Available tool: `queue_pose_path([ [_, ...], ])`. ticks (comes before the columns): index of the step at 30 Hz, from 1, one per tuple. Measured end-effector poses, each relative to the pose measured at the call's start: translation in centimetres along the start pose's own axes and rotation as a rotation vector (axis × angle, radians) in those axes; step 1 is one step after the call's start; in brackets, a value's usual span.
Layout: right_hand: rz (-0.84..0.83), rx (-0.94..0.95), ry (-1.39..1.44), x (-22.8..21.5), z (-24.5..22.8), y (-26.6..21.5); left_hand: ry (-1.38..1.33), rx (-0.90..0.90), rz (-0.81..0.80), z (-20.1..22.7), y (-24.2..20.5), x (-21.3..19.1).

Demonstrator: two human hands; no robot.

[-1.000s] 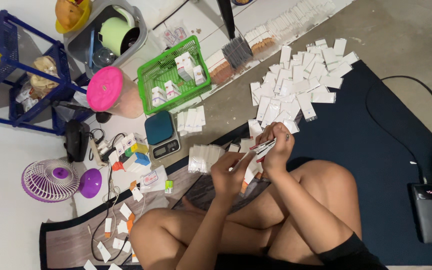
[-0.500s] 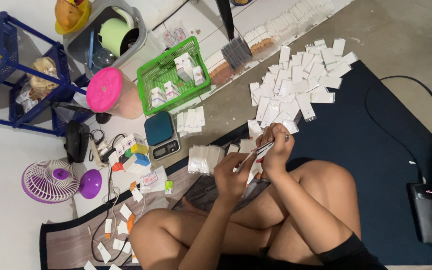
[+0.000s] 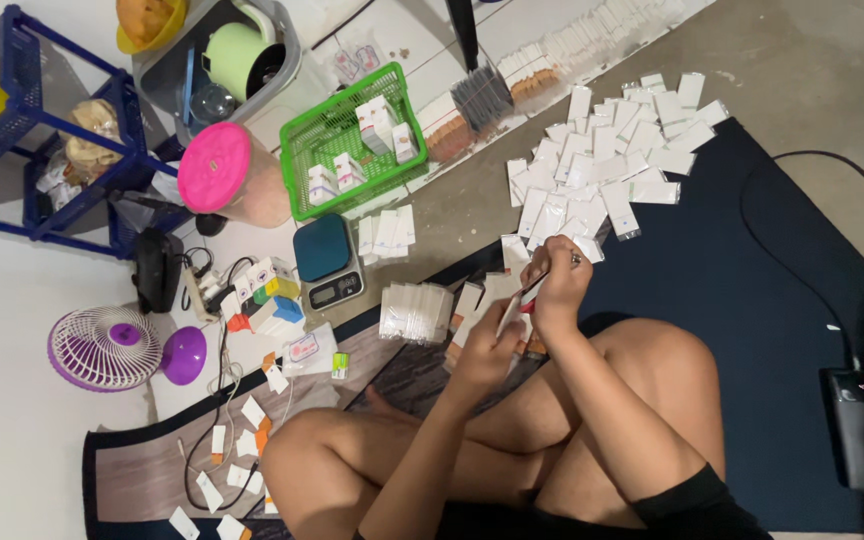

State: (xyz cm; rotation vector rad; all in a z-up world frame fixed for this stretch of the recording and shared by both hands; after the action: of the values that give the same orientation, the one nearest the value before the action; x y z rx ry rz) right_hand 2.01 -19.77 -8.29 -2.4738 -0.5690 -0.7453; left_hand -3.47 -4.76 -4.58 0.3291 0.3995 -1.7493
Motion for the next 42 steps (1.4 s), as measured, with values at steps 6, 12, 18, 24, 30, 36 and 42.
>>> queue_pose_path([
  [6,0.003,0.054,0.025,0.3,-1.9,0.7,0.024,-0.267,0.046,-8.7,6.6,-4.4],
  [12,-0.010,0.121,0.045,0.1,-1.6,1.3,0.411,-0.219,0.448,-17.1,13.0,-20.0],
  [18,-0.037,0.127,0.030,0.0,-1.6,1.2,0.827,-0.304,0.515,-30.7,15.4,-23.8],
  [24,-0.057,0.131,0.008,-0.3,-1.6,1.1,0.640,-0.332,0.419,-30.2,14.8,-21.6],
  [30,-0.053,0.160,-0.012,-0.1,-2.0,0.7,0.438,-0.290,0.351,-33.6,15.4,-20.3],
  [36,-0.039,0.184,-0.004,-0.1,-1.9,0.8,0.785,-0.232,0.459,-25.2,17.3,-19.2],
  [42,-0.009,0.228,0.004,-0.3,-0.8,0.7,0.833,-0.006,0.387,-19.8,24.8,-16.0],
])
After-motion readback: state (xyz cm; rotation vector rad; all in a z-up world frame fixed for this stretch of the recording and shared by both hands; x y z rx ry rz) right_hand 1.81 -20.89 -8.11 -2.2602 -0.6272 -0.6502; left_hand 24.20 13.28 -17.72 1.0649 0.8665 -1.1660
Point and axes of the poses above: each hand's wrist, its own y-axis towards the middle knuckle, its own x-axis out of the palm, z = x × y, the point moved 4 cm from there along y, towards the middle knuckle, and after that the axes turned 15 degrees about z, right-handed, at the moved point
